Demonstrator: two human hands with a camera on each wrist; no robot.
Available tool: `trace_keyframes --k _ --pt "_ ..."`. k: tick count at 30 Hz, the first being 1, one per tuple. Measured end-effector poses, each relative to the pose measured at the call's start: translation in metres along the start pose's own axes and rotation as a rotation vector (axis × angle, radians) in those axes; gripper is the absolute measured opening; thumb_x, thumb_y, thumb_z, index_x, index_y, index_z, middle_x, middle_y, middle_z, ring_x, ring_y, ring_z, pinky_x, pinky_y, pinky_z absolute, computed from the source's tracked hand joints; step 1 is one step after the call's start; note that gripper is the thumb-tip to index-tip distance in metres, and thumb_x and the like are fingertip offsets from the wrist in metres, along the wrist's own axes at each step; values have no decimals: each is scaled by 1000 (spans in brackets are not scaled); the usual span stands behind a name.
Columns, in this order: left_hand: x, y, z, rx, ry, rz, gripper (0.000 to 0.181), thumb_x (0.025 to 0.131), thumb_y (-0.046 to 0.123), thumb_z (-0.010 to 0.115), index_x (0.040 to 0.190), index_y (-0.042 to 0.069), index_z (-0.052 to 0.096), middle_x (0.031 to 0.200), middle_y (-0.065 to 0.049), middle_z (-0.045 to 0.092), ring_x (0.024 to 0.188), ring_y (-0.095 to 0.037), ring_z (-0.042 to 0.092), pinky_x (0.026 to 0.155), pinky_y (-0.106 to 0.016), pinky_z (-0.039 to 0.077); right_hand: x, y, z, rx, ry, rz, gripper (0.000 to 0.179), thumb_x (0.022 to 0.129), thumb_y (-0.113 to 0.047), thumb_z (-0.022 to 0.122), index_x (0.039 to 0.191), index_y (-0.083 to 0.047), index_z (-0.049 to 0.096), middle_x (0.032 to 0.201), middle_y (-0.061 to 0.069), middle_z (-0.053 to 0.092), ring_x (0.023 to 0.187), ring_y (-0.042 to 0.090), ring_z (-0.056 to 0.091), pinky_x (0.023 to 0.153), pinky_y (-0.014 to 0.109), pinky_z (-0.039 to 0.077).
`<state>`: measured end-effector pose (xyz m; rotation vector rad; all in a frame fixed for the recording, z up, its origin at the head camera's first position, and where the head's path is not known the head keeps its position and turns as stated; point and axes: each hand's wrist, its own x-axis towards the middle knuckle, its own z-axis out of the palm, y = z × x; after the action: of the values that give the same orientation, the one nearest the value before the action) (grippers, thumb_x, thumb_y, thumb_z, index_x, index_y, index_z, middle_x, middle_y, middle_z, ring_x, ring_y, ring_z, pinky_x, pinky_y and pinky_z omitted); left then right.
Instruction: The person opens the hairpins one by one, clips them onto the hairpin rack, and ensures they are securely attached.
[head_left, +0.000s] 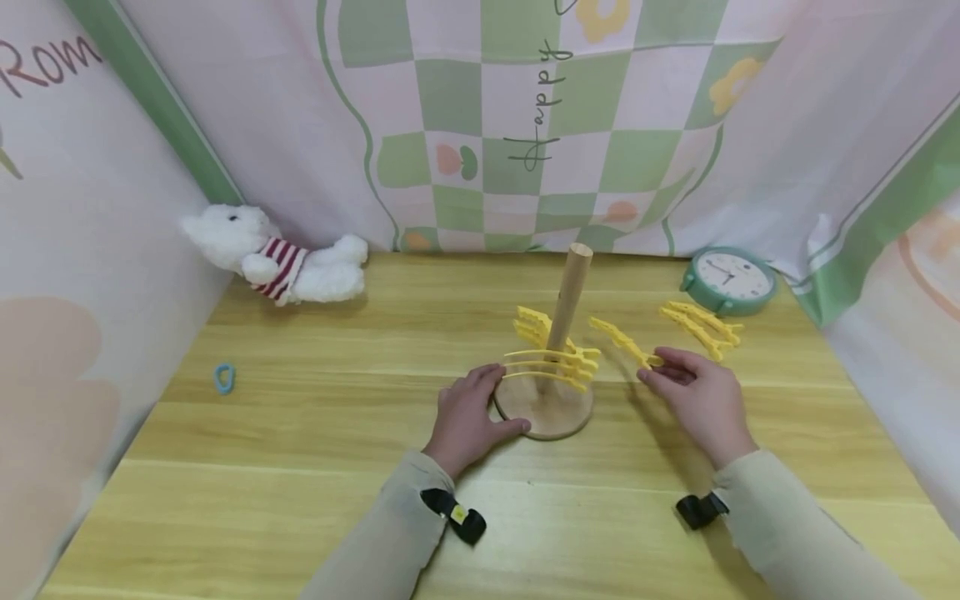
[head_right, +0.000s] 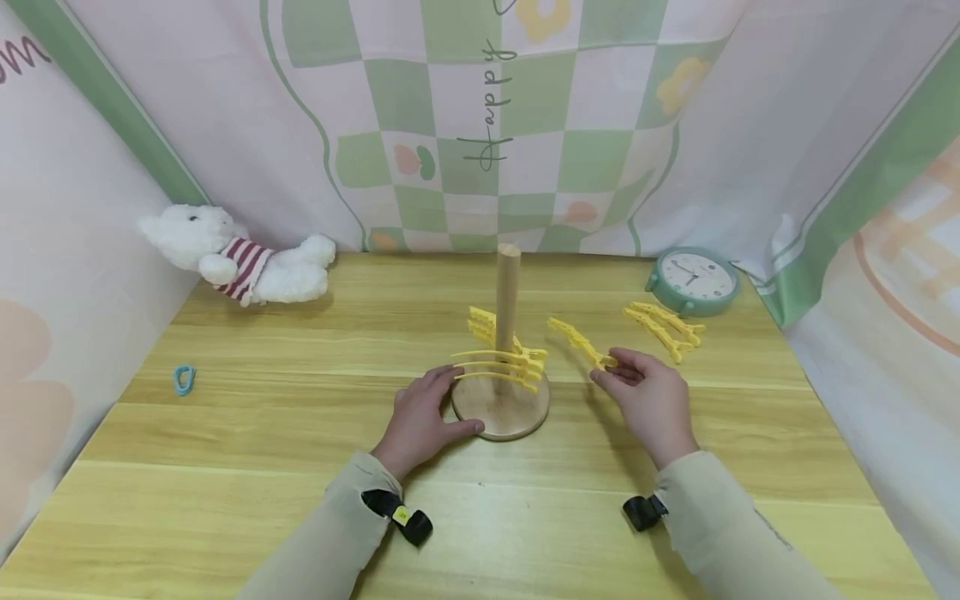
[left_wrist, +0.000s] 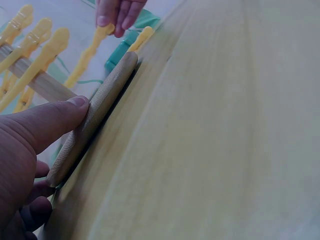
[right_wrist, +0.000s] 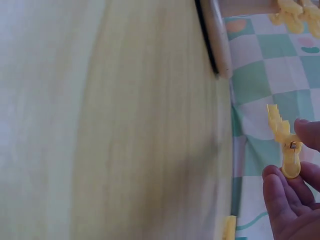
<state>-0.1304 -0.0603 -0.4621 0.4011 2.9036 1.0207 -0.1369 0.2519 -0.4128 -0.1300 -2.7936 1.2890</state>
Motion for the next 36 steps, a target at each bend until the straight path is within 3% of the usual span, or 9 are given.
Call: trace_keyframes --k 4,8,16,24,30,36 --pt "0 -1 0 -3 3 0 87 79 54 80 149 13 48 152 -4 47 135 -30 47 109 -52 28 -5 -5 -2 10 44 -73 55 92 -34 74 131 2 63 118 23 69 86 -12 60 70 9 50" --pt "0 -1 1 -6 6 0 87 79 54 80 149 13 48 152 -3 47 135 -29 47 109 -51 28 -11 -12 -5 -10 104 -176 45 91 -25 76 126 2 67 114 22 71 83 -19 55 72 5 47" --pt "1 -1 1 -1 3 2 87 79 55 80 149 13 48 152 -4 47 135 -29 47 109 -52 28 -26 -27 -19 -66 177 -306 31 91 -15 76 119 -1 72 102 13 71 82 -15 55 68 4 45" --pt "0 -2 1 -2 8 9 87 79 55 80 149 13 49 152 -4 47 135 -30 47 109 -52 28 -39 -39 -29 -32 215 -317 20 86 -11 81 105 -9 78 88 -20 68 73 -6 61 64 8 47" --pt "0 -2 1 -3 8 5 87 79 55 80 149 13 48 152 -3 47 135 -29 47 110 -52 27 -46 -50 -31 56 187 -307 13 84 -9 82 96 -9 78 85 -16 73 71 -1 66 62 12 50" --pt "0 -1 1 -13 7 7 86 79 54 80 148 13 49 152 -4 47 135 -30 47 110 -52 27 -45 -63 -26 55 171 -380 12 83 -6 82 92 -12 79 84 -12 75 71 -1 67 62 12 50"
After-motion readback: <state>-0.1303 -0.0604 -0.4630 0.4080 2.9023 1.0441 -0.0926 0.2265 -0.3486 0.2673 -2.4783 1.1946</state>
